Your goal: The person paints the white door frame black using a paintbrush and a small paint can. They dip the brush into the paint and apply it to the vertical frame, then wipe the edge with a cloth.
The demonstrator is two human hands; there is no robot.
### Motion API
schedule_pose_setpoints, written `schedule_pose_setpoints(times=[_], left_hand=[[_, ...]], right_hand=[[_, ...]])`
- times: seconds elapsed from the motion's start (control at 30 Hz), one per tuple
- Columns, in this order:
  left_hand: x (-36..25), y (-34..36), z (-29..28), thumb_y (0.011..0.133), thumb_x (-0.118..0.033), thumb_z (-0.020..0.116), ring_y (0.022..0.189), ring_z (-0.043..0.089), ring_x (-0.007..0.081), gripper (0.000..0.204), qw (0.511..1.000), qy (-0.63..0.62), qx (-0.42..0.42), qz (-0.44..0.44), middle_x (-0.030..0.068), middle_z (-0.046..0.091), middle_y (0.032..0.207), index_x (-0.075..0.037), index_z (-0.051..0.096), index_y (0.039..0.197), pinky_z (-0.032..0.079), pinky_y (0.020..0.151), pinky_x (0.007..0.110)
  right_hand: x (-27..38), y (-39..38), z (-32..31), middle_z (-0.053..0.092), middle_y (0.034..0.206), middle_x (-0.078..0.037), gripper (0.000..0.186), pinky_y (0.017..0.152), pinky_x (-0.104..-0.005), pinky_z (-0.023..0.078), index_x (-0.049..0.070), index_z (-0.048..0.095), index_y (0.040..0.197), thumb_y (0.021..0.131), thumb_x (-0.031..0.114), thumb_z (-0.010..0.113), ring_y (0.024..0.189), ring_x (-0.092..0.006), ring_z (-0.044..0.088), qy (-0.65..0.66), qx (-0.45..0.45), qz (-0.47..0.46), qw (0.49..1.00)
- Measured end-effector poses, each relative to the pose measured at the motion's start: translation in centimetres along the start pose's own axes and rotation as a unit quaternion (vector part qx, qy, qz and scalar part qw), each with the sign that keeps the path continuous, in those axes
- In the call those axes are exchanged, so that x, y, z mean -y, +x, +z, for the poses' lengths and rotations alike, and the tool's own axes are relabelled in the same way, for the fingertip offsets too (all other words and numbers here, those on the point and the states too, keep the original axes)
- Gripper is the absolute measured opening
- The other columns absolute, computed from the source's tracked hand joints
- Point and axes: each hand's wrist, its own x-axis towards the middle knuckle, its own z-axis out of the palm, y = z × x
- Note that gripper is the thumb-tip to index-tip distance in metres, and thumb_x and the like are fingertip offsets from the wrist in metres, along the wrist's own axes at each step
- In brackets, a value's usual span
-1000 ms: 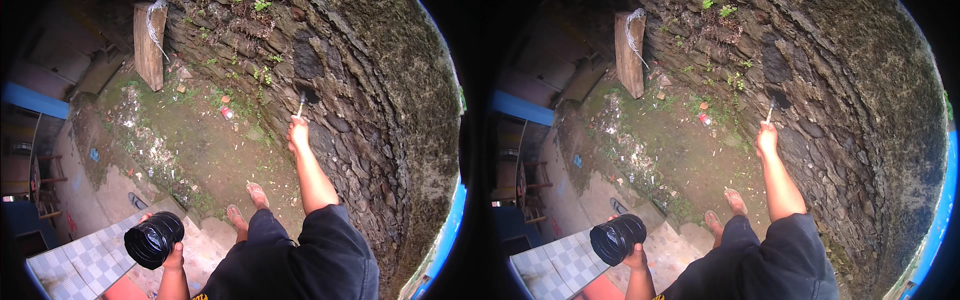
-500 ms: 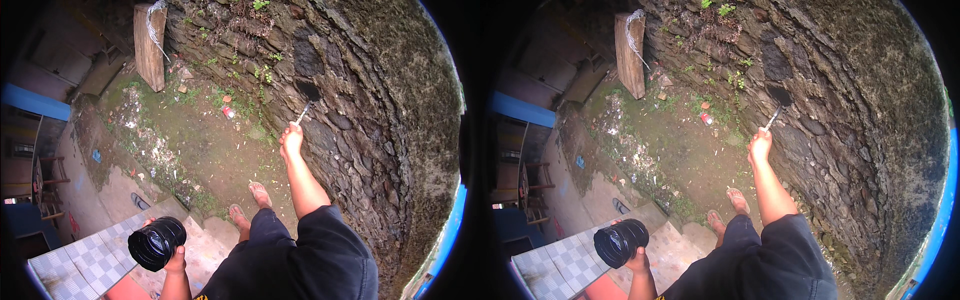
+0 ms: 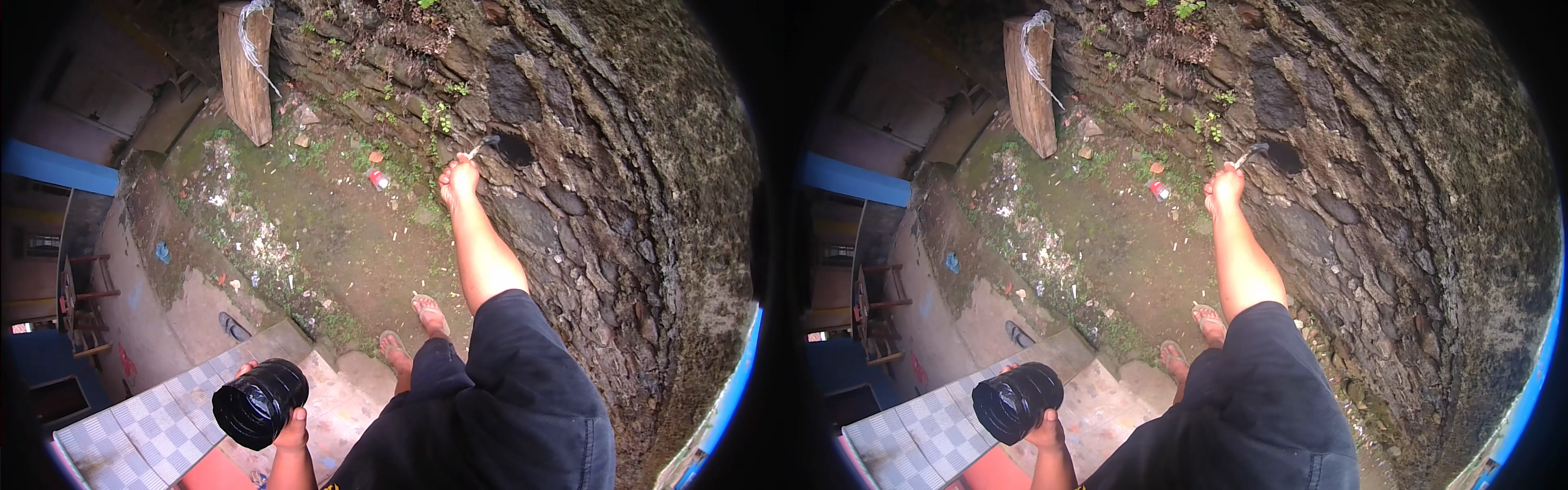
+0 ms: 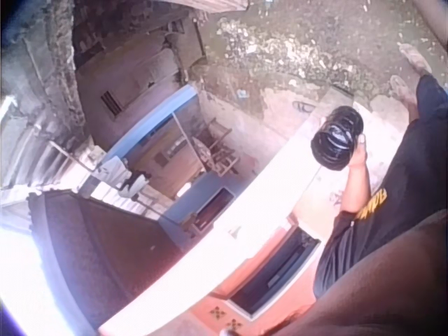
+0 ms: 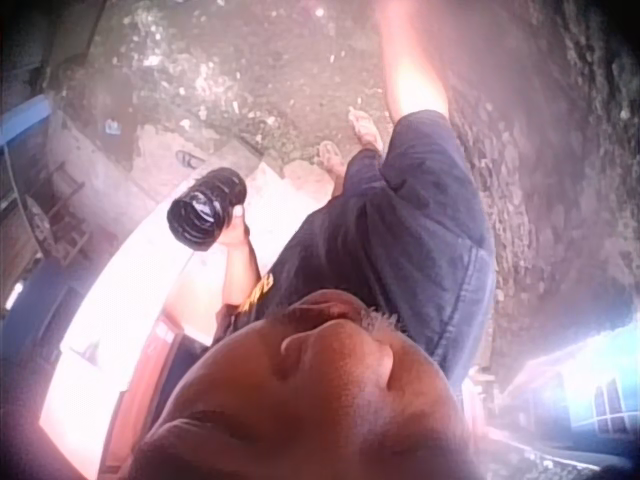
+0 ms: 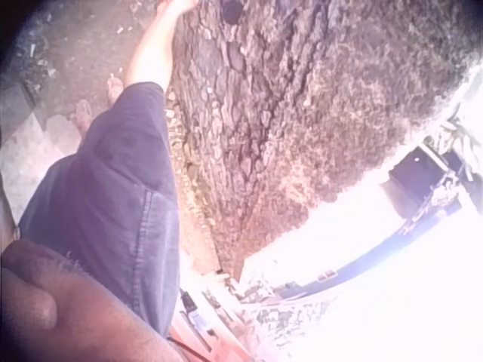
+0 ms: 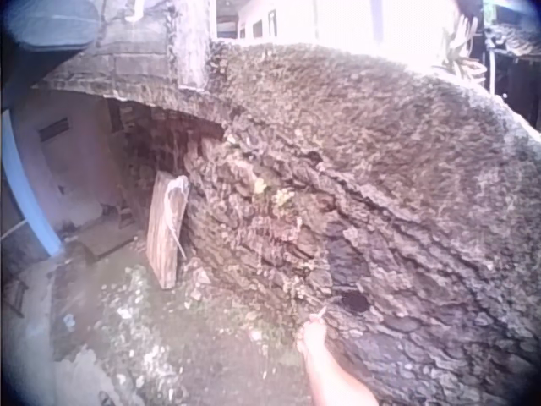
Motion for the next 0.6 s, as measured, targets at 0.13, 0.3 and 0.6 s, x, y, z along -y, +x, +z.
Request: schedule_pose_setpoints(times=[0.13, 0.3, 0.6], left_hand=[[-0.1, 0.3, 0.0, 0.073, -0.049, 0.090, 0.140, 0.039, 0.0345, 0.112, 1.000, 0.006, -0.013, 0.004, 0.0172, 0.041, 0.147, -0.001, 0.027, 0.152, 0.032, 0.118, 0.048], [-0.6, 0.3, 0.5, 0.076, -0.042, 0.088, 0.142, 0.039, 0.0341, 0.107, 1.000, 0.001, -0.004, 0.012, 0.0177, 0.039, 0.151, -0.001, 0.026, 0.153, 0.030, 0.119, 0.049], [-1.8, 0.0, 1.8, 0.077, -0.033, 0.089, 0.145, 0.038, 0.0349, 0.105, 0.999, -0.037, -0.017, 0.016, 0.0173, 0.040, 0.154, -0.004, 0.026, 0.156, 0.029, 0.122, 0.051]], right_hand=[[-0.6, -2.8, -2.0, 0.043, 0.071, 0.000, 0.009, 0.041, -0.0272, 0.029, 0.016, 0.042, 0.107, 0.105, 0.021, 0.048, 0.050, -0.0109, 0.037, -0.023, -0.004, -0.025, 0.999], [0.2, -2.2, -1.2, 0.043, 0.071, 0.000, 0.012, 0.040, -0.0280, 0.031, 0.016, 0.037, 0.103, 0.106, 0.023, 0.045, 0.050, -0.0113, 0.038, 0.040, -0.048, -0.065, 0.996], [2.3, -7.3, -1.9, 0.051, 0.077, 0.000, 0.028, 0.045, -0.0255, 0.033, 0.011, 0.051, 0.128, 0.108, 0.029, 0.049, 0.053, -0.0098, 0.042, -0.046, 0.150, 0.020, 0.987]])
